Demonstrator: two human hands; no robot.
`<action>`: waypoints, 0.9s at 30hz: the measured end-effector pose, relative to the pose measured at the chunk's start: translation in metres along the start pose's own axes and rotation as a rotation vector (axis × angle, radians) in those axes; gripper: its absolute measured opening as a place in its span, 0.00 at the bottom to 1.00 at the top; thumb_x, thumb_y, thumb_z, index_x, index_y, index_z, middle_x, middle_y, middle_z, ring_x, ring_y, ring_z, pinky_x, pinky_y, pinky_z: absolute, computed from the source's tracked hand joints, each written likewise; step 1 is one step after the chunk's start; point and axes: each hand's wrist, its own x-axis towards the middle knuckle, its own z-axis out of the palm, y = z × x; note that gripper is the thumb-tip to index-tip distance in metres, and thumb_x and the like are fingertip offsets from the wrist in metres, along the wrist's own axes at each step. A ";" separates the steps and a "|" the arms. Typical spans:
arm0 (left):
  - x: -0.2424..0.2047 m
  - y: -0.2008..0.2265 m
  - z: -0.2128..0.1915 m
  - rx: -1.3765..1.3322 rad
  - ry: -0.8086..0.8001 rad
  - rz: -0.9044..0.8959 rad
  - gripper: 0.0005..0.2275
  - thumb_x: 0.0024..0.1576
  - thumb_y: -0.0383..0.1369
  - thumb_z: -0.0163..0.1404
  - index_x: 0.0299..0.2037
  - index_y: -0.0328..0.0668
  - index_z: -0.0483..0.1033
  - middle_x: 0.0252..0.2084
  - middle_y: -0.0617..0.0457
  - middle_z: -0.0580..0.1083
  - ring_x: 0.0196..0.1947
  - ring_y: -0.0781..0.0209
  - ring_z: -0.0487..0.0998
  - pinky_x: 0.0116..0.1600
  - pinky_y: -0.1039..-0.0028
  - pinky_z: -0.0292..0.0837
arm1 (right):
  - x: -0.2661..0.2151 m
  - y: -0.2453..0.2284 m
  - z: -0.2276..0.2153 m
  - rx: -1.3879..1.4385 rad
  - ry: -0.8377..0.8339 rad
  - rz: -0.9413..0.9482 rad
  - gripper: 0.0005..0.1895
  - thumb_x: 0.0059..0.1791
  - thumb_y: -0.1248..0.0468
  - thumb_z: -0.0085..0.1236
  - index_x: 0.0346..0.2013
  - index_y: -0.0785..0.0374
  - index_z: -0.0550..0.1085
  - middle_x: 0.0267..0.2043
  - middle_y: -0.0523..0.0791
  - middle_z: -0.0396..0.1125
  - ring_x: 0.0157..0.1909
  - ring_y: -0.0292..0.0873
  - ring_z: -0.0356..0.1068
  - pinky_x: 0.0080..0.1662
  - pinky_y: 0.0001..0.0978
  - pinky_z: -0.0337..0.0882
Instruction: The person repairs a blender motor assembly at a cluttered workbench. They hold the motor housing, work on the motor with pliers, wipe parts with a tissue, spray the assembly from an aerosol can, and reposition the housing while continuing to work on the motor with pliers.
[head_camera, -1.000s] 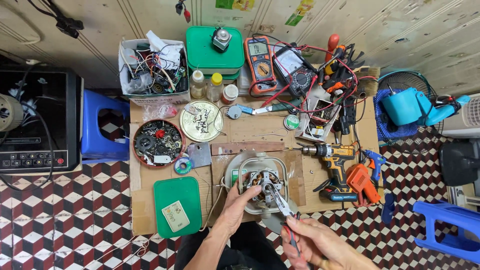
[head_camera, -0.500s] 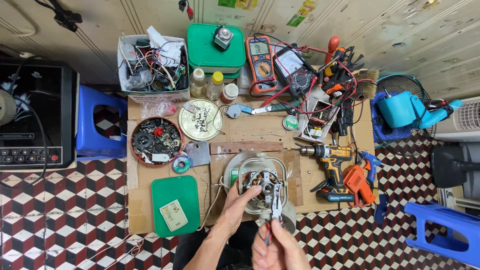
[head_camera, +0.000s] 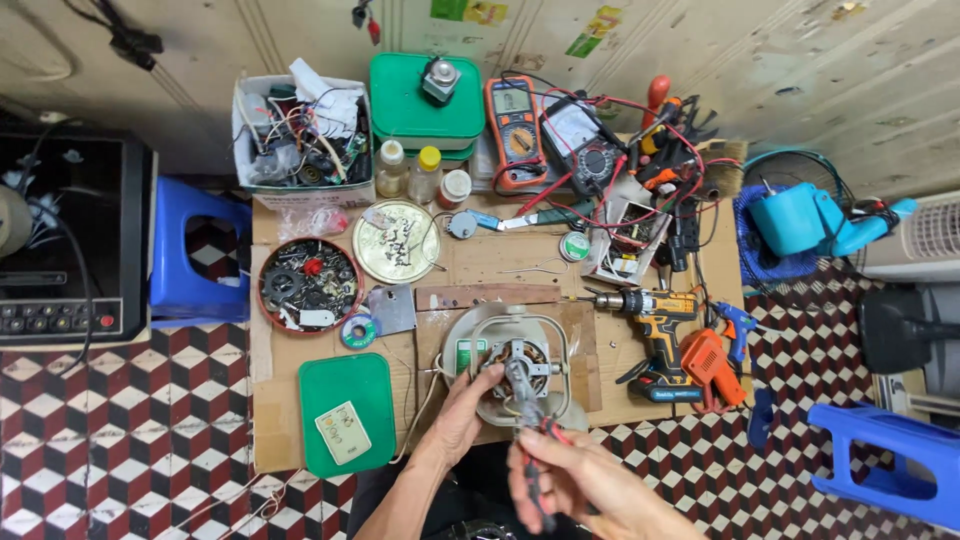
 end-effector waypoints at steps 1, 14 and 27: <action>0.004 -0.003 -0.004 0.014 -0.015 -0.008 0.27 0.56 0.42 0.57 0.63 0.37 0.71 0.53 0.52 0.76 0.56 0.61 0.72 0.63 0.64 0.64 | 0.003 0.005 0.010 0.013 0.007 -0.017 0.14 0.55 0.57 0.52 0.38 0.68 0.72 0.26 0.51 0.70 0.24 0.46 0.71 0.27 0.35 0.71; 0.003 0.012 0.002 -0.136 -0.153 -0.020 0.26 0.60 0.50 0.44 0.65 0.46 0.65 0.62 0.50 0.72 0.60 0.53 0.74 0.63 0.55 0.69 | -0.032 0.089 -0.047 0.224 0.454 -0.460 0.25 0.50 0.55 0.52 0.52 0.73 0.72 0.42 0.56 0.76 0.45 0.54 0.80 0.50 0.47 0.78; 0.009 0.003 0.019 -0.193 0.198 0.036 0.24 0.63 0.52 0.36 0.59 0.44 0.70 0.58 0.47 0.74 0.58 0.47 0.73 0.64 0.49 0.64 | 0.095 0.029 -0.173 -0.168 0.525 -0.629 0.11 0.54 0.59 0.56 0.42 0.67 0.72 0.36 0.45 0.68 0.36 0.36 0.66 0.36 0.29 0.65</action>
